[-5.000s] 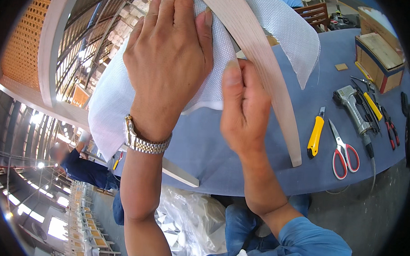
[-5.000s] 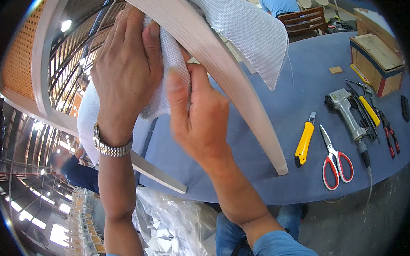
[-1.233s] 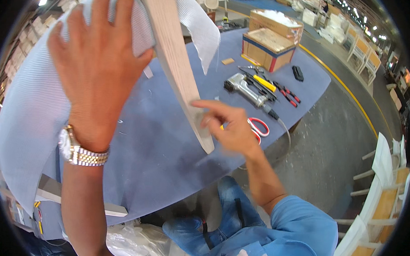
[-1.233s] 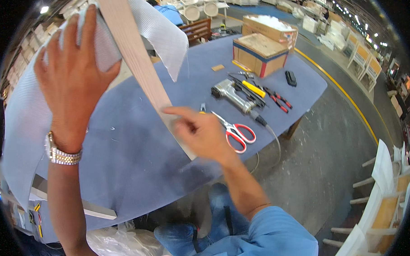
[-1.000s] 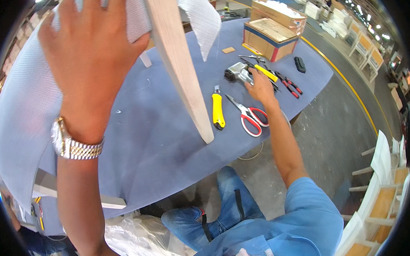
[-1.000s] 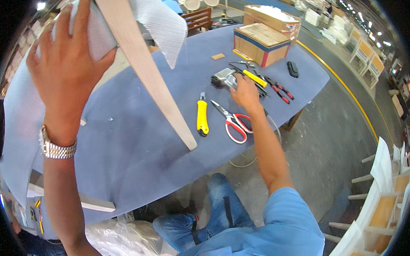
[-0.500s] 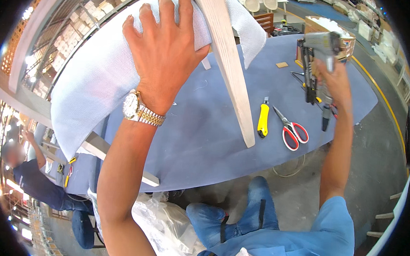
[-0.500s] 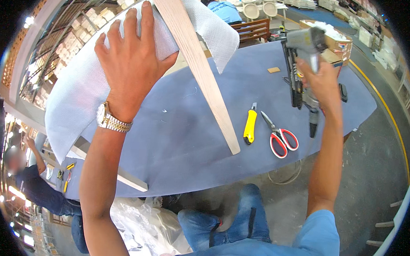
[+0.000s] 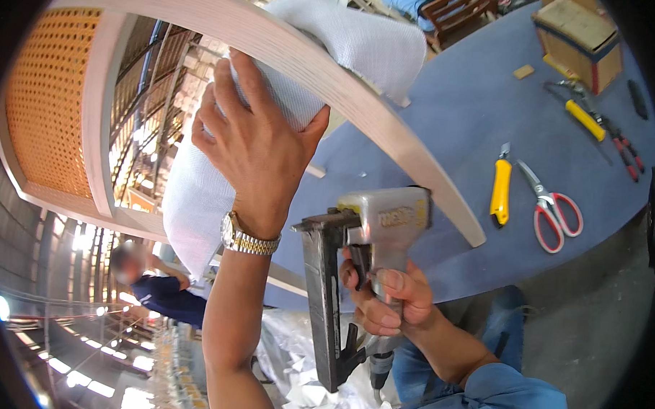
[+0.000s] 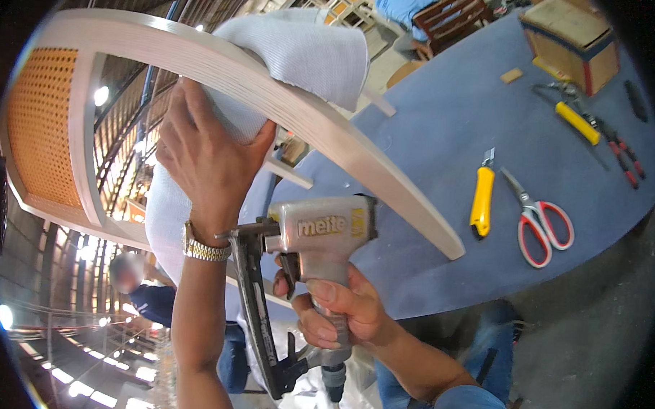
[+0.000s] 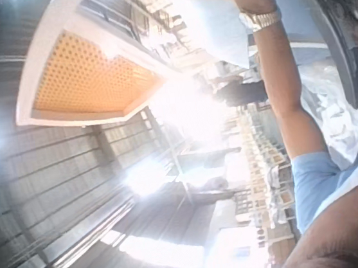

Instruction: The person covers a wooden chair frame with white fabric, smoothing and stretching it over the seat. They use a pneumatic staple gun to secure the fabric to the underside of the chair and scissors to trim excess material. The person repeatedly repositions the chair to access different sides while stapling and trimming.

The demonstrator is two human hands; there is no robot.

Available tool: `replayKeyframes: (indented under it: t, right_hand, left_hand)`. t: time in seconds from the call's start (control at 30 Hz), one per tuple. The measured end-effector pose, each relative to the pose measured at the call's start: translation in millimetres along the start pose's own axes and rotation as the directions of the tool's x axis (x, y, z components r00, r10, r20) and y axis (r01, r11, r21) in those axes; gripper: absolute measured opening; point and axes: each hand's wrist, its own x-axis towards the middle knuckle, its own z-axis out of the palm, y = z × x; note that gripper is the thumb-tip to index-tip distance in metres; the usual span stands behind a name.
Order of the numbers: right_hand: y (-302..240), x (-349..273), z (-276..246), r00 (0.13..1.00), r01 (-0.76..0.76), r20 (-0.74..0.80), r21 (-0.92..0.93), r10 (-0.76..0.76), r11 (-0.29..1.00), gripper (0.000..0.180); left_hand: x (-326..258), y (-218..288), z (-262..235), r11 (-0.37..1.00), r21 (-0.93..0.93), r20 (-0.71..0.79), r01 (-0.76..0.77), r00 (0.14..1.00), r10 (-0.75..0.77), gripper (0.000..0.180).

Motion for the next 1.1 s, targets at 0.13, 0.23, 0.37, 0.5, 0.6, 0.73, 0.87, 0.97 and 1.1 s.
replayKeyframes:
  t: [0.13,0.23,0.37,0.5,0.6,0.73,0.87,0.97,1.1]
  right_hand:
    - [15.2,22.8,-34.4,0.998,0.016,0.052,0.382,-0.039,0.924,0.059]
    - [19.6,42.8,-48.3,0.981,0.006,0.155,0.576,-0.116,0.818,0.048]
    - [7.9,64.8,-35.7,0.962,0.08,0.153,0.635,-0.226,0.769,0.043]
    - [8.7,78.7,-34.0,0.947,0.055,0.208,0.646,-0.245,0.762,0.041]
    - [5.4,80.9,-29.0,0.964,0.011,0.193,0.663,-0.185,0.748,0.04]
    - [2.6,84.7,-24.9,0.97,-0.024,0.195,0.674,-0.147,0.738,0.04]
    - [-1.7,86.2,-24.6,0.965,-0.05,0.224,0.67,-0.138,0.74,0.041]
    - [-2.9,89.0,-22.3,0.959,-0.02,0.222,0.668,-0.174,0.744,0.04]
    - [-9.7,88.0,-20.5,0.964,-0.027,0.217,0.658,-0.155,0.753,0.036]
  left_hand:
    - [4.2,9.1,3.5,1.0,0.003,0.0,-0.008,1.0,0.008,0.127]
    - [-3.8,7.1,-1.4,0.995,0.103,0.063,-0.003,0.998,-0.003,0.118]
    - [-4.1,10.7,1.0,0.992,0.129,0.046,-0.003,0.999,-0.003,0.119]
    - [-3.0,11.4,-1.9,0.992,0.121,0.031,0.019,0.999,-0.023,0.115]
    - [-4.1,12.4,-1.9,0.995,0.087,0.045,0.045,0.998,-0.049,0.112]
    - [-1.5,18.8,-6.0,0.991,-0.02,0.101,0.131,0.987,-0.128,0.108]
    - [-1.1,24.4,-7.4,0.979,-0.075,0.139,0.187,0.975,-0.176,0.105]
    - [-3.3,10.7,2.1,0.999,-0.012,-0.049,0.042,0.998,-0.042,0.118]
    - [-4.8,6.2,7.8,0.997,0.048,-0.025,0.065,0.998,-0.064,0.119]
